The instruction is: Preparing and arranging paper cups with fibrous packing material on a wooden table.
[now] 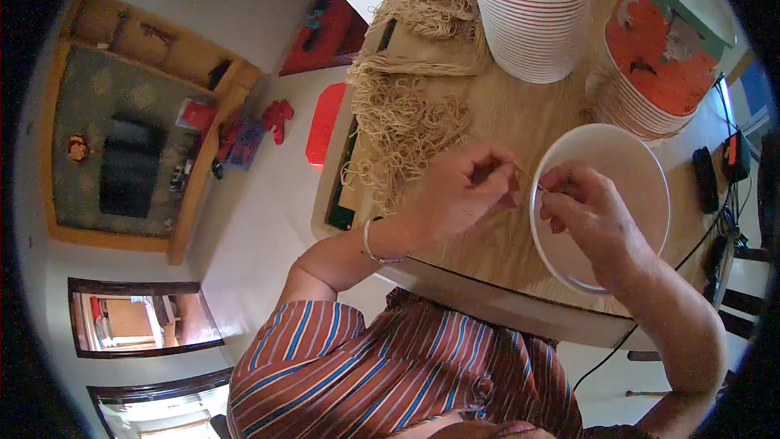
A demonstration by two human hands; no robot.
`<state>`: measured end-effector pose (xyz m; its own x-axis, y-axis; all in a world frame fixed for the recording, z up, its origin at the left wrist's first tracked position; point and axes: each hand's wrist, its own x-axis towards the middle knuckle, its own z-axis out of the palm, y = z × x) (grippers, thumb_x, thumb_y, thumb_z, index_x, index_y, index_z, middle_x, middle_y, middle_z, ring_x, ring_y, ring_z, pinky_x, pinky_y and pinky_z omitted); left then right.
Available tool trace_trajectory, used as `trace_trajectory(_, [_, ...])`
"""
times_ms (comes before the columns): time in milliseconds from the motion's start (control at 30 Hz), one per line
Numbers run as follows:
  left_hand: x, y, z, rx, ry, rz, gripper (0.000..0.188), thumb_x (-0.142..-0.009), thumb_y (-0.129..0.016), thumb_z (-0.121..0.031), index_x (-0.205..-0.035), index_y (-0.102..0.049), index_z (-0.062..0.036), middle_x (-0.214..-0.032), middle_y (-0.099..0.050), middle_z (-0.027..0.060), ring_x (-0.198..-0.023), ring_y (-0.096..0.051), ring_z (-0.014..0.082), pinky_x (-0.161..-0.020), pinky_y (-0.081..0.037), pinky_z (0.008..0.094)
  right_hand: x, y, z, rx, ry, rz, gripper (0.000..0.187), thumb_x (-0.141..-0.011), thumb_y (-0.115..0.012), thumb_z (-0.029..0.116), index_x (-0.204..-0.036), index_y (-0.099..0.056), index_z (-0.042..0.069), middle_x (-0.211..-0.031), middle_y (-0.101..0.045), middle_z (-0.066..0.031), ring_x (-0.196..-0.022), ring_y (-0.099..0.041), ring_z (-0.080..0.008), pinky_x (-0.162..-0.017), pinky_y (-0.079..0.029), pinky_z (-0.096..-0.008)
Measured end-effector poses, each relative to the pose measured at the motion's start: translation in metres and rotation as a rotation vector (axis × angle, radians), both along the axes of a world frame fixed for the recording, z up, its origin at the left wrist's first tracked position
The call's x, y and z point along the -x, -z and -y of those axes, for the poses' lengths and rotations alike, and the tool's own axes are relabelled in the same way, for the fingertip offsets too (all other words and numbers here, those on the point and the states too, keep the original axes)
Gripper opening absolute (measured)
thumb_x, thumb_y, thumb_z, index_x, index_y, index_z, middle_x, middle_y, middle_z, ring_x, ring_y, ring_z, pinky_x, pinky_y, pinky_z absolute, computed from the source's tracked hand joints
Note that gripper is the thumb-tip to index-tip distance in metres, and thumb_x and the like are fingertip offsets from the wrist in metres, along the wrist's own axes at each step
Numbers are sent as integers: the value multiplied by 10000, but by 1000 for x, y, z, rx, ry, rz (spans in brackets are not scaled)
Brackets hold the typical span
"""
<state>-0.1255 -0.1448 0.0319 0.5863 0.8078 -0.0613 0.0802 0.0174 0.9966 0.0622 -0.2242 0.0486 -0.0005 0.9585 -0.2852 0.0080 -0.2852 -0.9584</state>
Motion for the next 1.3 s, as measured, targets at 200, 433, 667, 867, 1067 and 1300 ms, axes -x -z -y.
trace_trajectory(200, [11,-11,-17,0,-65,62,48,-931,-513,-26,-952,-554,-15,-836,-631,64,-777,-634,120,-706,-548,272,4,-7,-1,48,25,-15,103,-871,-590,83,-937,-591,4,-765,-582,-26,-692,-533,-96,-628,-442,-241])
trace_trajectory(433, [7,-21,-22,-328,-12,244,89,-930,-516,-19,-995,-577,-30,-866,-639,46,-797,-628,107,-779,-510,249,6,-1,-5,79,7,1,89,-909,-582,107,-910,-607,21,-721,-570,-9,-650,-514,-81,-600,-432,-232])
trace_trajectory(667, [-13,-32,-23,-564,269,76,148,-923,-548,-60,-1061,-590,-29,-992,-644,79,-851,-657,156,-786,-535,286,14,7,-4,-16,17,49,139,-910,-567,115,-873,-612,-12,-701,-604,-29,-621,-544,-101,-564,-440,-255])
trace_trajectory(867, [-27,-19,-44,-639,392,22,117,-926,-552,-105,-1021,-589,-49,-853,-632,66,-792,-665,164,-668,-527,286,17,3,14,-254,-33,535,97,-899,-553,81,-946,-582,1,-714,-607,-120,-657,-613,-239,-600,-474,-337])
trace_trajectory(1067, [-47,-21,-65,-935,485,51,95,-913,-557,-146,-921,-557,-51,-711,-594,82,-628,-607,192,-587,-478,327,25,-2,14,-658,-76,1090,299,-820,-541,6,-1118,-508,14,-907,-602,-153,-864,-591,-349,-741,-493,-421])
trace_trajectory(1300, [-56,-29,-80,-933,676,-1,174,-920,-567,-252,-912,-576,-78,-722,-611,65,-620,-595,179,-602,-480,326,28,-1,4,-799,-148,1687,335,-756,-582,82,-1081,-540,8,-896,-585,-108,-817,-596,-253,-719,-503,-371])
